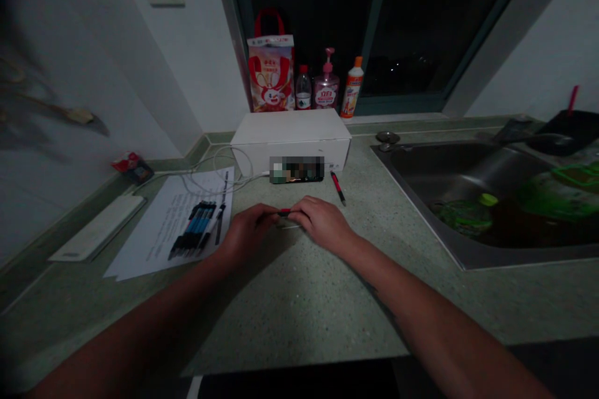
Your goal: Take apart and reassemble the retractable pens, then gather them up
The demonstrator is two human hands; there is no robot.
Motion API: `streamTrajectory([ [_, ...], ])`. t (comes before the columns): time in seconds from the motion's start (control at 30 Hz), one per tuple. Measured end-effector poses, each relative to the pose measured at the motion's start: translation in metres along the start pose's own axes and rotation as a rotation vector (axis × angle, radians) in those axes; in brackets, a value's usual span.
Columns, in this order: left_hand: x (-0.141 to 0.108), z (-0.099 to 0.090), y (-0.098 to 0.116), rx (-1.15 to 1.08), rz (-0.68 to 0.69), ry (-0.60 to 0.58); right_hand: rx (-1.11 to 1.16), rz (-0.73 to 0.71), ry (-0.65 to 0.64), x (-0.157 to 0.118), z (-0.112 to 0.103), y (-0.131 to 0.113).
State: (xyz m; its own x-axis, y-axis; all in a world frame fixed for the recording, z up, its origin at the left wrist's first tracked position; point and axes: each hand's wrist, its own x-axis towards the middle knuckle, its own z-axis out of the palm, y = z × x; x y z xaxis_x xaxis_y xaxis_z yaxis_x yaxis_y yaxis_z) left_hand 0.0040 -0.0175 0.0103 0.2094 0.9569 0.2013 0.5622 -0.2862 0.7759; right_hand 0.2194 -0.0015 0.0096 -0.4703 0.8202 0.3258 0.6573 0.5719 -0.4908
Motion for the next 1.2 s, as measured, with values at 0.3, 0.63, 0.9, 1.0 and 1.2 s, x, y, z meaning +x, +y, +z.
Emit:
streamTrajectory([
  [0.3,0.0015,0.0016,-0.0028,-0.138,-0.09,0.011,0.045,-0.031,0.076,-0.0017,0.0009,-0.0009],
  [0.63,0.0016,0.0034,0.0019,-0.198,-0.106,0.039,0.027,0.105,-0.041,-0.0013,0.0007,-0.0068],
  [0.9,0.001,0.0056,-0.0012,-0.205,-0.099,0.039,0.108,0.098,-0.006,-0.0025,0.0048,-0.0063],
  [1.0,0.0009,0.0057,-0.0002,-0.216,-0.084,0.037,0.099,0.081,-0.005,-0.0027,0.0053,-0.0067],
  [1.2,0.001,0.0073,-0.0044,-0.206,-0.047,0.054,0.104,0.053,0.013,-0.0024,0.0029,-0.0089],
])
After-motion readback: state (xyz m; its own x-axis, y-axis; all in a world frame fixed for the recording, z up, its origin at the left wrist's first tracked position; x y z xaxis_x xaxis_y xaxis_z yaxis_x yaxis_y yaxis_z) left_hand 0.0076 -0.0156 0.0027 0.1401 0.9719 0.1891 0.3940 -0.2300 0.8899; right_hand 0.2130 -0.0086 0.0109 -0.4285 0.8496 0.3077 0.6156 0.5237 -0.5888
